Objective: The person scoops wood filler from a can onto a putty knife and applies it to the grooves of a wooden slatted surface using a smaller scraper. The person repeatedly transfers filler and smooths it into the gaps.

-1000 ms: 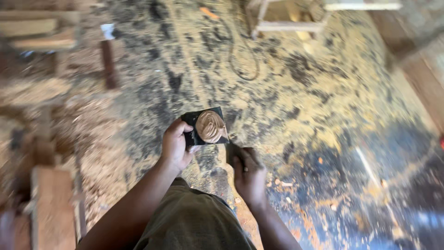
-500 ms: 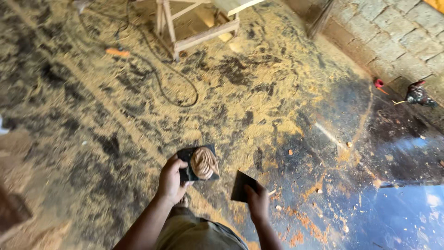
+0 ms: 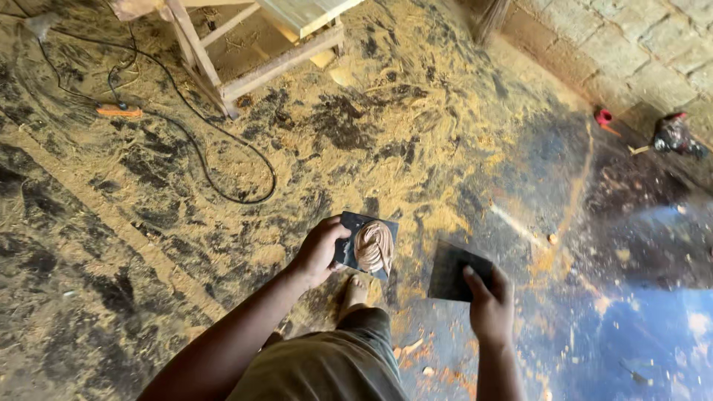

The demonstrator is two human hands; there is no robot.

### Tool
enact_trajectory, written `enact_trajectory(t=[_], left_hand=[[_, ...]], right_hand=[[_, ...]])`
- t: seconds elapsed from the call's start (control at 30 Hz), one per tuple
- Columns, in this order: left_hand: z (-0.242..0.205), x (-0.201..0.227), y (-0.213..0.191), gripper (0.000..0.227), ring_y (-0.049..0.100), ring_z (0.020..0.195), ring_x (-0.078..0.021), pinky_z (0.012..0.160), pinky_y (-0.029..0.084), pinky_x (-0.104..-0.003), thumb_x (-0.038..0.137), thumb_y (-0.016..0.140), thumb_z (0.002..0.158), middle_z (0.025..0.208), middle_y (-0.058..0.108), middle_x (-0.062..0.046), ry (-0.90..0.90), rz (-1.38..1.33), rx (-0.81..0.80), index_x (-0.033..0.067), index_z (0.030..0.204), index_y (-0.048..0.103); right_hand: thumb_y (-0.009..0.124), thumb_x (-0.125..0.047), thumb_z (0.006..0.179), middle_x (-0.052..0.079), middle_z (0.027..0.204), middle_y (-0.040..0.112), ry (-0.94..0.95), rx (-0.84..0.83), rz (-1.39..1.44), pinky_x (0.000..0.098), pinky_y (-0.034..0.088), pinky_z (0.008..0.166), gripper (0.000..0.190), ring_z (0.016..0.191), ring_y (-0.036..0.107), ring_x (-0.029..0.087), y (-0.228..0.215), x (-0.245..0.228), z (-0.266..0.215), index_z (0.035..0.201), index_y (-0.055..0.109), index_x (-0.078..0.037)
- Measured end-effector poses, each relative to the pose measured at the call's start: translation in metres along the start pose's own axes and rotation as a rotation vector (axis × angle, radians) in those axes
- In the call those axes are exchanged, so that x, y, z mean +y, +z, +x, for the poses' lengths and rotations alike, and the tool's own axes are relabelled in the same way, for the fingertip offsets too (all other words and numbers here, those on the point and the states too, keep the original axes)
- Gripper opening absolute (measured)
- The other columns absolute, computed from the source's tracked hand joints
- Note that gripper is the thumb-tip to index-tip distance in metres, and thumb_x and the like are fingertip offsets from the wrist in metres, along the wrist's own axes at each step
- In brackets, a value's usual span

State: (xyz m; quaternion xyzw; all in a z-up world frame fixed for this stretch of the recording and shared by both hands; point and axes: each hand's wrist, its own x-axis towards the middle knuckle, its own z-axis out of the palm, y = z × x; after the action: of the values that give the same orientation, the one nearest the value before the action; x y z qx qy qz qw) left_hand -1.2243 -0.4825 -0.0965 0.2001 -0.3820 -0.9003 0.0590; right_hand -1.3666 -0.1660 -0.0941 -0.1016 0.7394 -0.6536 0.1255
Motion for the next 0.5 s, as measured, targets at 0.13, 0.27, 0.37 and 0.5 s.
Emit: enact_trajectory(t=[0.13,0.27,0.37,0.5], left_hand=[[0.080,0.023,0.038,0.027,0.051,0.041,-0.0099,0.032,0.039,-0.024,0.022,0.058,0.082,0.064,0.059,-0.002,-0.133,0.085,0.032,0.0124,0.106,0.062],[0.127,0.065,0.068,0.016,0.052,0.044,-0.0093,0.033,0.038,-0.026,0.024,0.059,0.087,0.067,0.057,-0.003,-0.155,0.163,0.002,0.0104,0.091,0.053],[0.169,0.089,0.082,0.014,0.052,0.044,-0.0097,0.035,0.040,-0.027,0.024,0.057,0.085,0.068,0.058,-0.003,-0.156,0.177,0.030,0.0119,0.093,0.058],[0.229,0.109,0.091,0.017,0.054,0.052,-0.0107,0.045,0.049,-0.030,0.022,0.058,0.091,0.073,0.057,-0.003,-0.185,0.174,0.013,0.0070,0.093,0.050]], right_hand=[[0.072,-0.009,0.093,0.005,0.089,0.071,-0.240,-0.257,-0.518,0.0271,0.053,0.072,0.017,0.082,0.062,0.011,0.000,-0.097,0.133,0.109,0.074,-0.002],[0.068,-0.009,0.099,0.002,0.091,0.071,-0.292,-0.726,-0.397,0.0242,0.051,0.071,0.016,0.080,0.061,0.009,0.018,-0.165,0.247,0.113,0.071,-0.002],[0.071,-0.012,0.096,0.004,0.085,0.072,-0.235,-0.856,-0.438,0.0249,0.052,0.067,0.016,0.076,0.062,0.010,0.038,-0.167,0.307,0.106,0.071,0.000],[0.065,-0.014,0.098,0.004,0.086,0.074,-0.303,-0.975,-0.502,0.0250,0.058,0.064,0.016,0.070,0.068,0.012,0.063,-0.148,0.374,0.107,0.072,-0.002]])
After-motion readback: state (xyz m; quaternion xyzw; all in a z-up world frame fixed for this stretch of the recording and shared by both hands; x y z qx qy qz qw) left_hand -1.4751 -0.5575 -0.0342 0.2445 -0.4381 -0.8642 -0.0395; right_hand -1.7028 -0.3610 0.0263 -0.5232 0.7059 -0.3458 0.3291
